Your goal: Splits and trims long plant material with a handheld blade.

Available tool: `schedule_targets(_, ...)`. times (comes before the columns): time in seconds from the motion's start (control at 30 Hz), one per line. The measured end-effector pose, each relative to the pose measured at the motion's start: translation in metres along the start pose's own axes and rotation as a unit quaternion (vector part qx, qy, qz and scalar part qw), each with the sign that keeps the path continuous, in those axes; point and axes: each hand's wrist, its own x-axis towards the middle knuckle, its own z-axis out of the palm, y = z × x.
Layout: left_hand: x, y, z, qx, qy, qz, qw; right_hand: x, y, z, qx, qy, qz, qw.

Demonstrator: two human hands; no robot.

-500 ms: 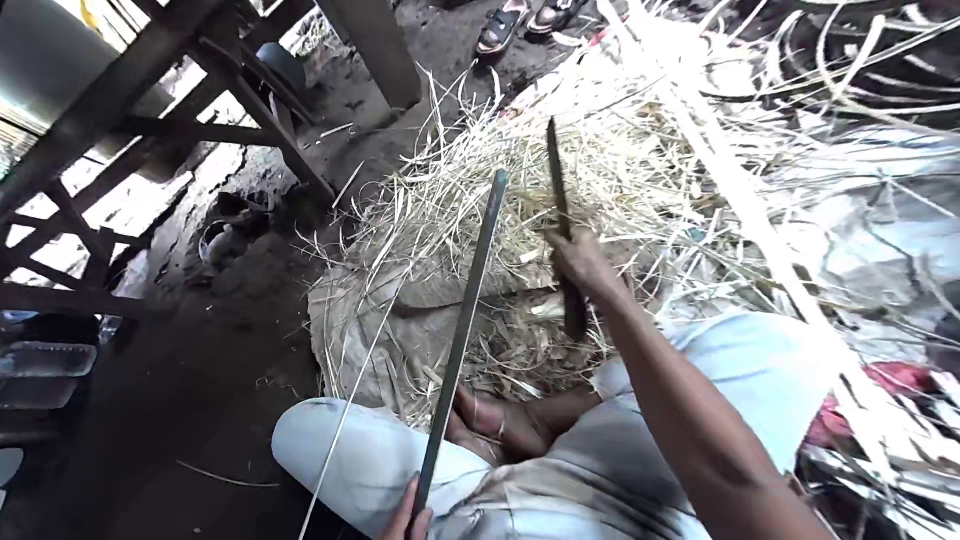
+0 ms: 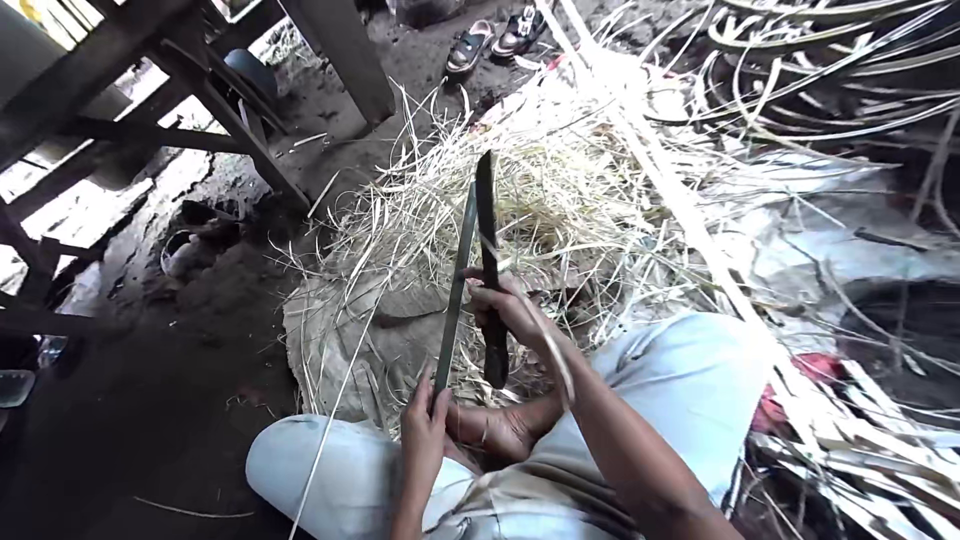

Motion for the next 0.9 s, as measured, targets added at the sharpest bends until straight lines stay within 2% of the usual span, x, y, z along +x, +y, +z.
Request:
schedule_targets(0.07, 0.022, 0.006, 0.008, -0.011, -0.009, -0.018, 1.000, 0.003, 0.003, 0.003, -0.213, 0.037, -0.013, 0.976)
schedule_targets(0.17, 0.036, 0.022, 0.013, 0.026, 0.005, -0.017, 1.000, -0.012, 0.011, 0.017, -0.478, 0.065, -0.035, 0.875)
schedule_targets(0.23, 0.040, 0.026, 0.015, 0.025, 0.033, -0.006, 0.999, -0.025, 0.014, 0.025, -0.553, 0.024, -0.025, 0.832)
schedule_targets(0.33, 0.040, 0.035, 0.012, 0.049, 0.044, -0.008, 0.998, -0.036, 0.030, 0.030, -0.601, 0.003, -0.101, 0.793)
schedule_targets(0.43, 0.035, 0.037, 0.009, 0.044, 0.061, 0.009, 0.997, -0.025, 0.031, 0.019, -0.596, 0.017, -0.167, 0.785)
schedule_targets(0.47, 0.032, 0.037, 0.007, 0.041, 0.049, 0.011, 0.998, -0.017, 0.025, 0.013, -0.594, 0.024, -0.139, 0.792)
schedule_targets(0.53, 0.021, 0.039, 0.005, 0.040, 0.029, -0.011, 0.999, 0.010, 0.000, -0.006, -0.595, 0.039, 0.002, 0.803)
schedule_targets(0.6, 0.007, 0.035, 0.007, 0.023, 0.019, -0.027, 0.999, 0.034, -0.018, -0.020, -0.591, 0.080, 0.085, 0.798)
schedule_targets(0.67, 0.006, 0.027, 0.010, 0.002, 0.030, -0.026, 0.999, 0.034, -0.012, -0.018, -0.594, 0.088, 0.067, 0.796)
schedule_targets(0.77, 0.008, 0.023, 0.008, -0.007, 0.033, -0.026, 0.999, 0.006, 0.011, -0.005, -0.610, 0.006, -0.044, 0.791)
schedule_targets(0.8, 0.006, 0.021, 0.006, -0.017, 0.031, -0.022, 0.999, 0.007, 0.007, -0.007, -0.606, -0.010, -0.029, 0.795)
schedule_targets(0.83, 0.000, 0.019, 0.003, -0.030, 0.026, -0.024, 0.999, 0.014, -0.001, -0.011, -0.595, -0.001, 0.020, 0.804)
schedule_targets(0.9, -0.009, 0.017, 0.003, -0.052, 0.012, -0.034, 0.998, 0.031, -0.009, -0.022, -0.580, 0.060, 0.085, 0.808)
